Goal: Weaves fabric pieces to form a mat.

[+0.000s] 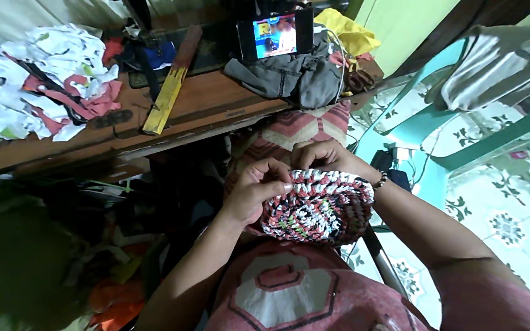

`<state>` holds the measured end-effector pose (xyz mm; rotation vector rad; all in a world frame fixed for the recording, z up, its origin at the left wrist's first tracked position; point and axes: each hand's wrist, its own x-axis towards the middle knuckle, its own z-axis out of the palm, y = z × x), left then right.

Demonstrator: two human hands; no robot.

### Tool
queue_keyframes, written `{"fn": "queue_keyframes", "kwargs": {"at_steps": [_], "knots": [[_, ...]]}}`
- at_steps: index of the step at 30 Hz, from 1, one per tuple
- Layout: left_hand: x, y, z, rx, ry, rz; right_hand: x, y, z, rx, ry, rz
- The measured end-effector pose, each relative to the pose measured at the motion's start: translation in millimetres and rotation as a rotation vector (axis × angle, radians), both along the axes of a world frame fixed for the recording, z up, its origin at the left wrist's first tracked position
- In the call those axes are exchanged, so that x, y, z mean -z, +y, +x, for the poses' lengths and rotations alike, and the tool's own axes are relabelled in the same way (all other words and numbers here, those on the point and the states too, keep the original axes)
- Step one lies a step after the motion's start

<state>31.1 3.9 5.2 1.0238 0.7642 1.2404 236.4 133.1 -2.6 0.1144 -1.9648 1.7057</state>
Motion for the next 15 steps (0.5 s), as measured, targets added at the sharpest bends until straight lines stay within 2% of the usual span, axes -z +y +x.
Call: {"fn": "queue_keyframes", "kwargs": {"at_steps": [5,9,12,15], "knots": [[0,-1,6,-0.059,0.075,0.079,4,0,-6,-0.068,0.04,-0.084],[-3,-6,5,-0.119,0.121,0.138,-1,-2,1,-0.072,-0.082,-0.224],[-5,-9,7,-0.145,0.116,0.159,-6,6,13,0.005,-0.204,-0.178],[-4,-7,11,-0.18,0.136,0.181,-2,10,15,0.094,-0.184,-0.141]]}}
